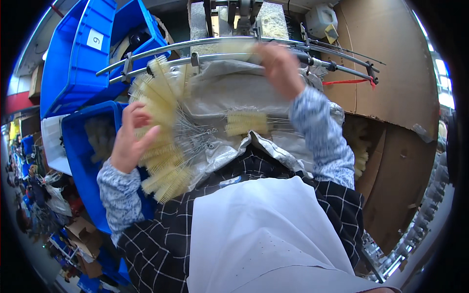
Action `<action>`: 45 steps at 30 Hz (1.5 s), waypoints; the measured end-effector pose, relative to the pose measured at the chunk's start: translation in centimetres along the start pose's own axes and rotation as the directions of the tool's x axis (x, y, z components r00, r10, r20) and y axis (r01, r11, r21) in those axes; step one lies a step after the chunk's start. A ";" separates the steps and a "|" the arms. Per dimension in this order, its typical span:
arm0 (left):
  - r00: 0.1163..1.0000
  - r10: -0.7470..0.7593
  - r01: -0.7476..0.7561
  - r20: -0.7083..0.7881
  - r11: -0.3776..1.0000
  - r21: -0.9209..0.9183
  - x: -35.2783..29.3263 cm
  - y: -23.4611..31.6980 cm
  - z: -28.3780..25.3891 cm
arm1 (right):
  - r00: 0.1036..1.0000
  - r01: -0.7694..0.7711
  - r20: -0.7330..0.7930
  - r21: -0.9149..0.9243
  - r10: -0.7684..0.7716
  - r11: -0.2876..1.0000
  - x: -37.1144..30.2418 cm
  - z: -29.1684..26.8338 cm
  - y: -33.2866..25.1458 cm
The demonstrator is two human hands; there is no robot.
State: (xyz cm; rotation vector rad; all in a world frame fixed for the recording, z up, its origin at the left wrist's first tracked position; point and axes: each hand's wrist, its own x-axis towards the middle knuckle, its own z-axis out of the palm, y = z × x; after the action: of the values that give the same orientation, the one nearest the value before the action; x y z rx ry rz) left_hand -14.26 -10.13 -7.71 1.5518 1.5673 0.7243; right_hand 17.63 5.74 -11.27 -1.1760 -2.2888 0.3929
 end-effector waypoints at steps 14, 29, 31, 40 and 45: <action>0.978 -0.205 0.206 -0.042 0.978 0.036 -4.1 -6.8 -0.2 | 0.946 -0.301 -0.079 -0.578 0.315 0.759 4.1 -0.7 8.7; 0.998 0.009 -0.007 -0.056 0.999 0.041 -3.4 3.2 -1.7 | 0.976 -0.154 0.031 -0.601 0.215 0.785 6.4 0.8 12.5; 0.997 0.070 -0.066 -0.036 0.992 0.106 -3.2 4.2 -1.9 | 0.976 -0.129 0.057 -0.626 0.210 0.769 6.7 1.0 13.3; 0.978 0.090 -0.092 -0.189 0.996 -0.004 -4.5 3.8 -3.2 | 0.916 -0.402 -0.229 -0.528 0.331 0.748 3.2 -1.4 14.5; 0.981 0.080 -0.090 -0.174 0.995 -0.051 -4.5 4.1 -3.0 | 0.924 -0.354 -0.275 -0.360 0.264 0.864 3.5 0.4 15.0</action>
State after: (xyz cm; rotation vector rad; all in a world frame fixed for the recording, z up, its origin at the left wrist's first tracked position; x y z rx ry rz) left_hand -14.90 -13.82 -2.08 1.5548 1.5958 0.9664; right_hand 25.62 17.32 -17.67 -1.7145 -2.0416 -0.1085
